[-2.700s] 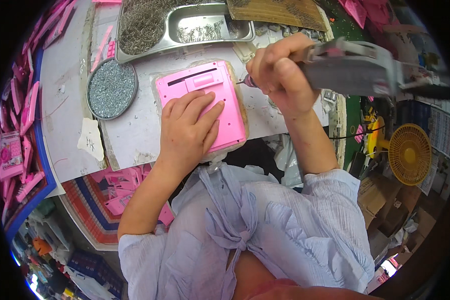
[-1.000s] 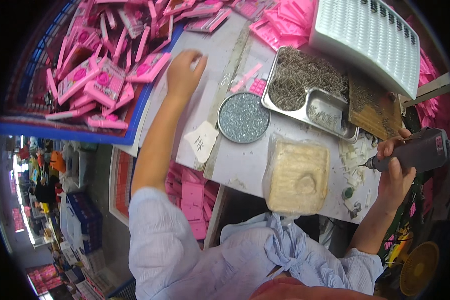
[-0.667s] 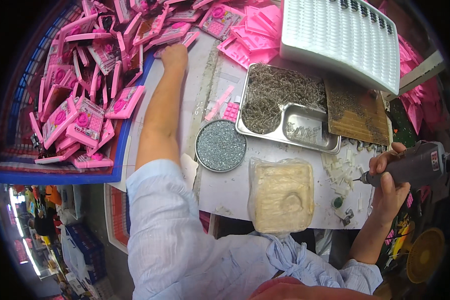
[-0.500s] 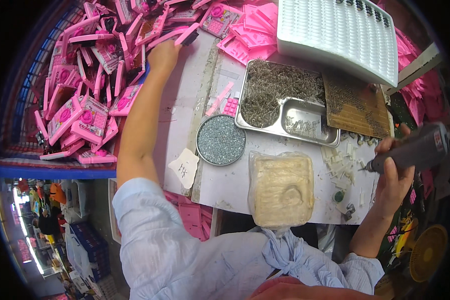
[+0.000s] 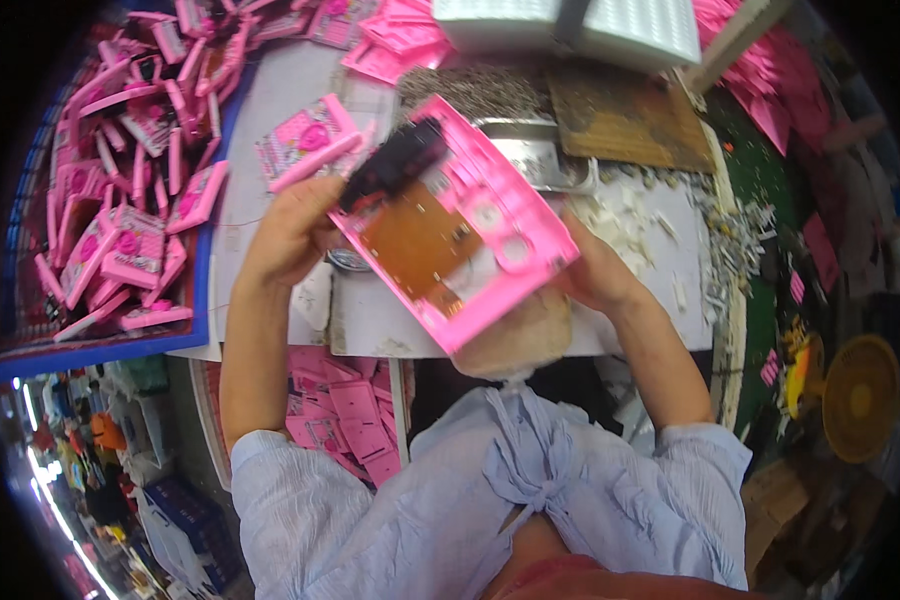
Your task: Assembling, soldering, and testing components for a pink toy camera or device at a workbench.
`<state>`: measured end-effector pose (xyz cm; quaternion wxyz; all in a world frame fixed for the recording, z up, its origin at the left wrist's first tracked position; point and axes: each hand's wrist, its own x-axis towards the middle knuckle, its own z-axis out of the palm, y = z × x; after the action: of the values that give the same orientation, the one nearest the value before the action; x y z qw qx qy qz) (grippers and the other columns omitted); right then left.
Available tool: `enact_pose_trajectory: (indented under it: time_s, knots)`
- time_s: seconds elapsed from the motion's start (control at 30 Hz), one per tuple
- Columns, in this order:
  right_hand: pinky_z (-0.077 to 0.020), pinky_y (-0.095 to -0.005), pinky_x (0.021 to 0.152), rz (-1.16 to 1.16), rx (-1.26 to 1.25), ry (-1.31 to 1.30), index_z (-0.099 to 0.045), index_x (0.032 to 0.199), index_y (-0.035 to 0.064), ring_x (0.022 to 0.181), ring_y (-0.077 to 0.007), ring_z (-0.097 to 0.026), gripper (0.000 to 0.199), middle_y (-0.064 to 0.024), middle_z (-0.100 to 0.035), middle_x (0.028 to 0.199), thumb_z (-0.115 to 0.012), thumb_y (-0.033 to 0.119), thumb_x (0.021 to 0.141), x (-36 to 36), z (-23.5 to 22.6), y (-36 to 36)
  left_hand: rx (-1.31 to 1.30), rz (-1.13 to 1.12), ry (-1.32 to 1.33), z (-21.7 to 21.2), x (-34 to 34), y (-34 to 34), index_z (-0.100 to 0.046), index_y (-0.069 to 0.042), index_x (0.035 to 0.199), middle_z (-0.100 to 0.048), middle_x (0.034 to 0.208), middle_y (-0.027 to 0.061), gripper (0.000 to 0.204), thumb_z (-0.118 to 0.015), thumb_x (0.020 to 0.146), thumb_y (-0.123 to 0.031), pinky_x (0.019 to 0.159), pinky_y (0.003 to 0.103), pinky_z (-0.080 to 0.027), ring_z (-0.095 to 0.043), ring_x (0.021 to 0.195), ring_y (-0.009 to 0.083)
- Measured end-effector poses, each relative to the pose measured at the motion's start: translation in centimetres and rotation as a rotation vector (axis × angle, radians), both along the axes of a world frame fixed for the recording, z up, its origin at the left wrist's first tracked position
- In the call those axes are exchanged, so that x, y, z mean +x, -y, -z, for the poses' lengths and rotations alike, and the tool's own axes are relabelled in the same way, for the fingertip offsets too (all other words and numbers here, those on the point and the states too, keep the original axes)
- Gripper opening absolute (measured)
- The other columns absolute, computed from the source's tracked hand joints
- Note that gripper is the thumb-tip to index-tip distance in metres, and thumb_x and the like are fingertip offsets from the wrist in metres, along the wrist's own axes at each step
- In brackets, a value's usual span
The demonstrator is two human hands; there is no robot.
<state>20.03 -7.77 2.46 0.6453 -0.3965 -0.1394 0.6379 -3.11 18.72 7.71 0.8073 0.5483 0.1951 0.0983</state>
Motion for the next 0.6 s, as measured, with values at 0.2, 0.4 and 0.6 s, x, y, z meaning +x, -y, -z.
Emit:
enact_pose_trajectory:
  time_s: [0.2,0.4,0.6]
  knots:
    - [-0.0515,-0.0317,0.099,-0.139,0.031,0.179,-0.054,0.140,-0.0017,0.114,-0.0181,-0.064,0.054,-0.0102,-0.067,0.125,-0.048,0.042,0.108,1.6,1.7,2.0,-0.080,0.052,-0.156,5.2,2.0,5.9,-0.065,0.001,0.123,-0.071,0.108,0.0073,0.035,-0.062,0.103,-0.028,0.075,0.027,-0.058,-0.067,0.093,0.0122]
    - [-0.0499,-0.0311,0.093,0.173,-0.103,0.881,-0.054,0.140,-0.0008,0.105,-0.0167,-0.063,0.045,-0.0139,-0.067,0.117,-0.058,0.025,0.104,-2.0,1.8,5.4,1.023,-0.302,-0.012,8.1,1.3,12.4,-0.060,0.000,0.127,-0.063,0.120,0.0145,0.046,-0.075,0.089,-0.020,0.092,0.041,-0.051,-0.062,0.107,0.0283]
    - [-0.0417,-0.0481,0.096,0.241,-0.085,1.832,-0.061,0.127,0.0020,0.107,-0.0397,-0.048,0.043,-0.0173,-0.057,0.114,-0.069,0.012,0.086,-2.1,4.5,5.0,1.324,0.139,0.027,8.6,0.3,18.7,-0.062,-0.007,0.125,-0.059,0.120,0.0151,0.057,-0.084,0.073,-0.016,0.089,0.044,-0.048,-0.060,0.100,0.0332]
